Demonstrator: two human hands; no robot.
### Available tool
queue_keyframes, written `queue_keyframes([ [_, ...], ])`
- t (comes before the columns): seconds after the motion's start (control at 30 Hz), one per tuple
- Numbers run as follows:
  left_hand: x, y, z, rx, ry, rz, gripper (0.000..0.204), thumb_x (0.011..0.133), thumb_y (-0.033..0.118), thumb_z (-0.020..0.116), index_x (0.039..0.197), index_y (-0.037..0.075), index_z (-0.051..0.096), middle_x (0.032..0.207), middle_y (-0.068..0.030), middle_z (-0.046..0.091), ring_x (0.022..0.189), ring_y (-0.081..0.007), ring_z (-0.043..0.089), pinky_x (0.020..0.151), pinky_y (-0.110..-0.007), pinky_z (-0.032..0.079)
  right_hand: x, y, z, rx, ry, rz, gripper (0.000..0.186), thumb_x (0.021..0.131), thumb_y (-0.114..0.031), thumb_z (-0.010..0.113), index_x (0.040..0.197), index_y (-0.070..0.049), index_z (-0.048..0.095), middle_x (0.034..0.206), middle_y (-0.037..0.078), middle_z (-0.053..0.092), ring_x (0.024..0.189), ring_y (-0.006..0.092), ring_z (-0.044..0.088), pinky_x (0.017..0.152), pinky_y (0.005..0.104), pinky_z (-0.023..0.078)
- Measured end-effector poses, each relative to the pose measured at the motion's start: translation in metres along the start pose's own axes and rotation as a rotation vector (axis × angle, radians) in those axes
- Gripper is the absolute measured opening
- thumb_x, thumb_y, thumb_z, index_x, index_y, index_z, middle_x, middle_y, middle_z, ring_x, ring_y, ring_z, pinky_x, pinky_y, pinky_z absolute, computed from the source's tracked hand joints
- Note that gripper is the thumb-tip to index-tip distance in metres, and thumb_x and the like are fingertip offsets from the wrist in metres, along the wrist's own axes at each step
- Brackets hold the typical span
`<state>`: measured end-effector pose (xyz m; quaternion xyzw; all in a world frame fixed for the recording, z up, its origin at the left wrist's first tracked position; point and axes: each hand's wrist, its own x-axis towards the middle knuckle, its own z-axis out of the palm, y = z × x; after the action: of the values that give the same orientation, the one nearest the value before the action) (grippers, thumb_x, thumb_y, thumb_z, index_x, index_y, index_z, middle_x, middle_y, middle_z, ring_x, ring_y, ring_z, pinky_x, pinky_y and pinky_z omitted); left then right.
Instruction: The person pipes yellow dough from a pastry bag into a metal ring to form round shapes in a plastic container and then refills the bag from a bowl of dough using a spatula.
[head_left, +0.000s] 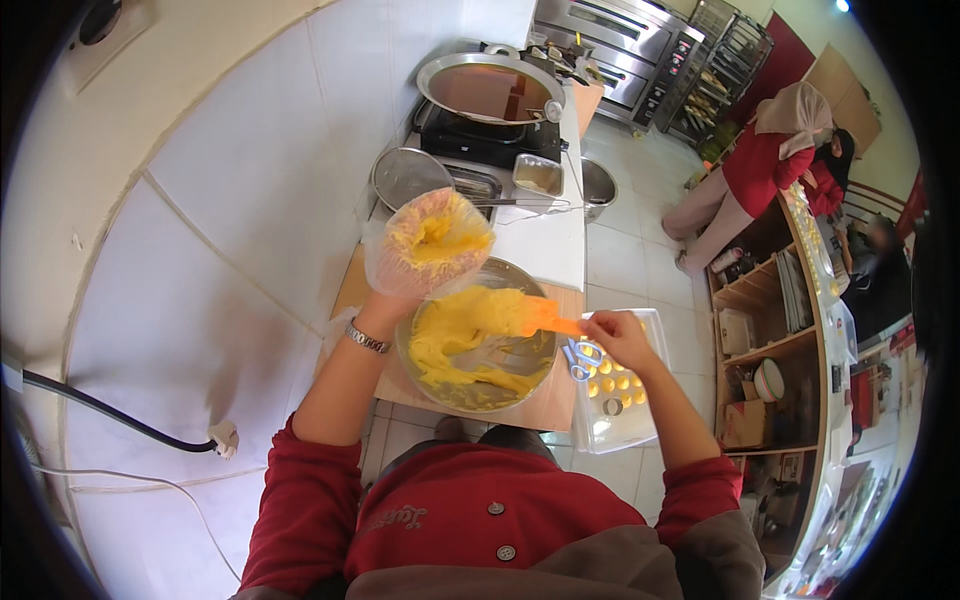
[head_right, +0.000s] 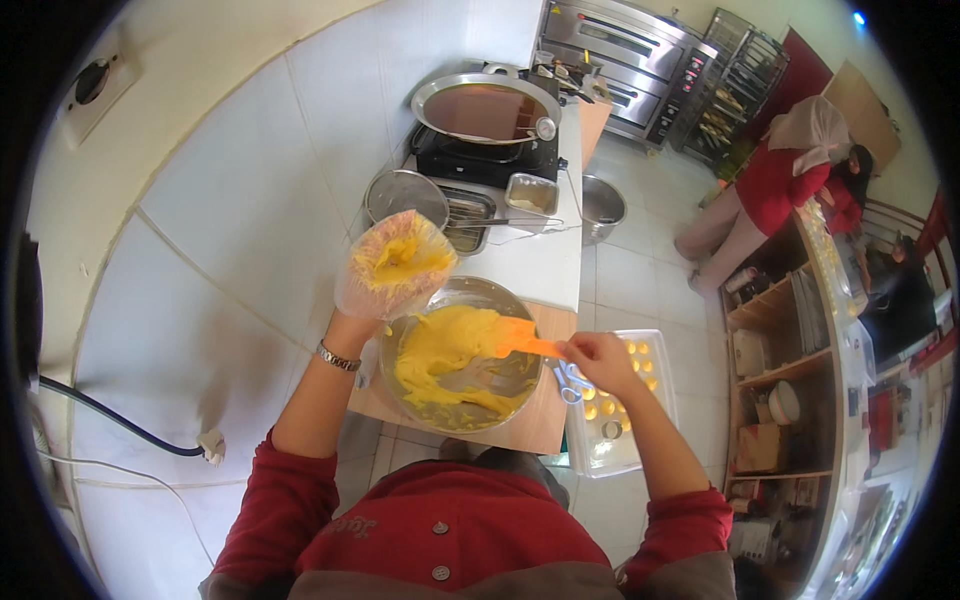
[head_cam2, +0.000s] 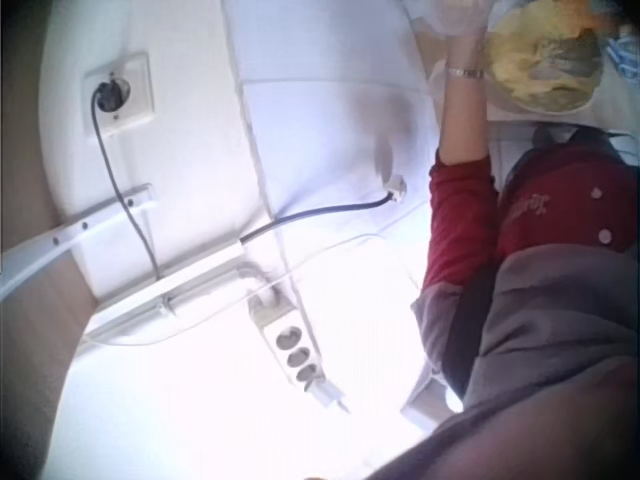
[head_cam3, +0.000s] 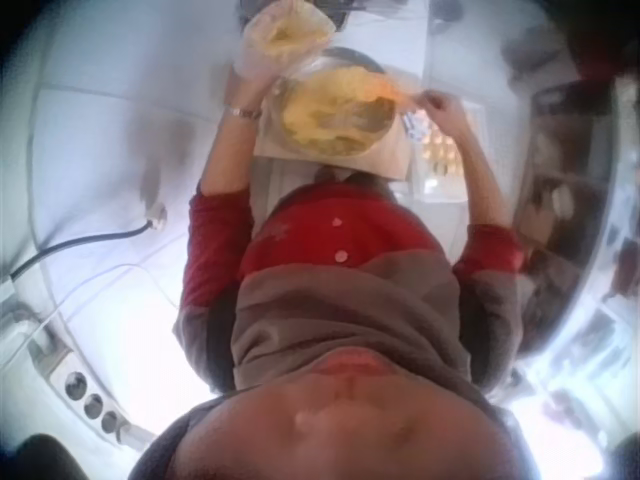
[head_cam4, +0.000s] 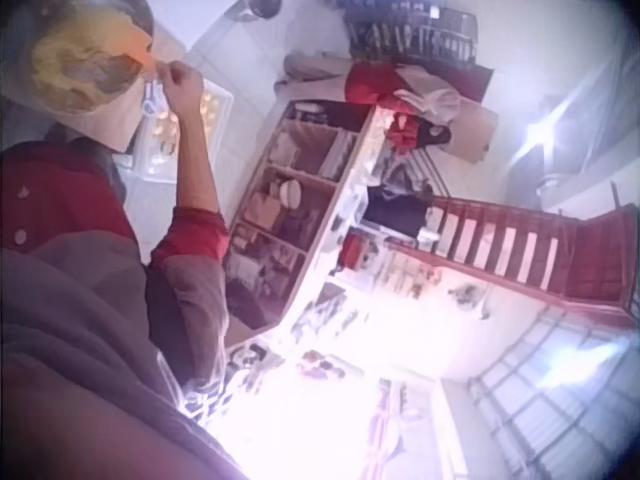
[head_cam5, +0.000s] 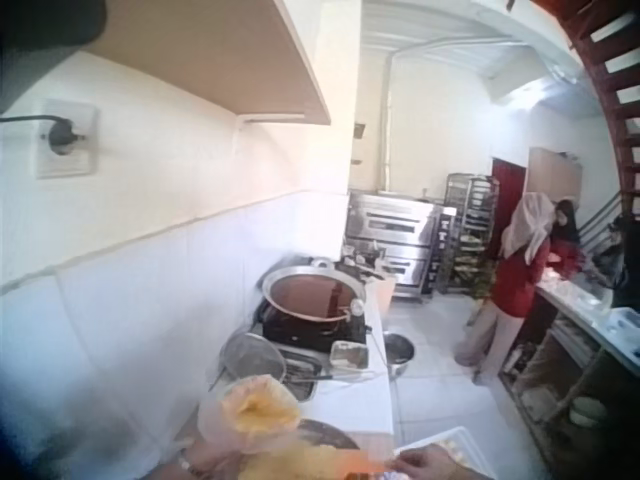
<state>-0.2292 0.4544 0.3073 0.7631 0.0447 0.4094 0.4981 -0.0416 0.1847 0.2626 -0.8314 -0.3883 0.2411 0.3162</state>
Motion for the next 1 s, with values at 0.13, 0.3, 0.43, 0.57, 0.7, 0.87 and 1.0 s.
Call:
queue_keyframes([
  [0.13,-0.024,-0.028,0.013,-0.163,0.038,-0.136,0.062,0.064,0.006,0.076,0.117,0.001,0.044,0.107,-0.0076,0.054,0.097,-0.0152,0.053,0.084,-0.029,0.045,-0.012,-0.013,-0.046,-0.025,0.082,-0.045,0.032,0.082,-0.029,0.057,0.07,0.001,0.06,0.051,0.001,0.049,0.049,0.0073,0.042,0.046,0.0254,0.034],
  [0.3,-0.038,-0.018,0.036,-0.237,-0.015,-0.228,0.067,0.062,0.004,0.076,0.118,0.001,0.04,0.11,-0.0081,0.051,0.1,-0.0165,0.051,0.086,-0.029,0.044,-0.018,-0.068,-0.07,0.143,0.078,-0.144,0.027,0.086,-0.019,0.054,0.069,0.002,0.057,0.058,-0.004,0.049,0.055,0.0028,0.039,0.047,0.0208,0.03],
  [0.43,-0.041,-0.013,0.051,-0.503,-0.039,-0.266,0.069,0.061,0.006,0.077,0.118,0.001,0.038,0.112,-0.0085,0.048,0.1,-0.017,0.051,0.086,-0.03,0.044,-0.006,-0.1,-0.053,-0.311,0.152,-0.226,0.031,0.084,-0.027,0.055,0.071,0.001,0.059,0.058,0.006,0.057,0.044,0.0176,0.047,0.046,0.029,0.037],
  [0.57,-0.048,-0.027,0.057,-0.378,-0.074,-0.216,0.071,0.06,0.008,0.078,0.119,0.001,0.038,0.107,-0.0086,0.051,0.097,-0.017,0.052,0.085,-0.029,0.045,-0.008,-0.119,-0.046,-0.911,0.292,-0.621,0.022,0.082,-0.025,0.054,0.069,-0.006,0.056,0.06,0.007,0.057,0.05,0.0196,0.057,0.046,0.0291,0.043],
  [0.7,-0.052,-0.023,0.064,-0.187,-0.025,-0.313,0.073,0.059,0.01,0.079,0.119,0.001,0.038,0.105,-0.0082,0.052,0.095,-0.0166,0.052,0.083,-0.028,0.045,-0.034,-0.162,0.008,-1.241,0.231,-0.761,0.01,0.071,-0.015,0.056,0.066,-0.007,0.052,0.056,0.001,0.05,0.05,0.0144,0.054,0.041,0.0281,0.04],
  [0.87,-0.063,-0.026,0.067,0.066,0.048,-0.091,0.064,0.062,0.013,0.078,0.114,-0.003,0.044,0.099,-0.0071,0.055,0.087,-0.0159,0.054,0.078,-0.027,0.046,-0.045,-0.177,0.004,-1.415,-0.046,-1.059,0.012,0.062,-0.011,0.056,0.068,-0.001,0.053,0.056,0.001,0.046,0.054,0.0106,0.05,0.044,0.0208,0.039],
  [1.0,-0.069,-0.04,0.074,-0.151,0.132,-0.126,0.062,0.064,0.01,0.076,0.115,-0.002,0.044,0.103,-0.0072,0.053,0.09,-0.0155,0.054,0.08,-0.027,0.046,-0.054,-0.187,-0.016,-1.417,-0.048,-1.134,0.008,0.059,-0.013,0.056,0.058,-0.007,0.051,0.056,0.0,0.044,0.054,0.0115,0.048,0.046,0.0233,0.035],
])
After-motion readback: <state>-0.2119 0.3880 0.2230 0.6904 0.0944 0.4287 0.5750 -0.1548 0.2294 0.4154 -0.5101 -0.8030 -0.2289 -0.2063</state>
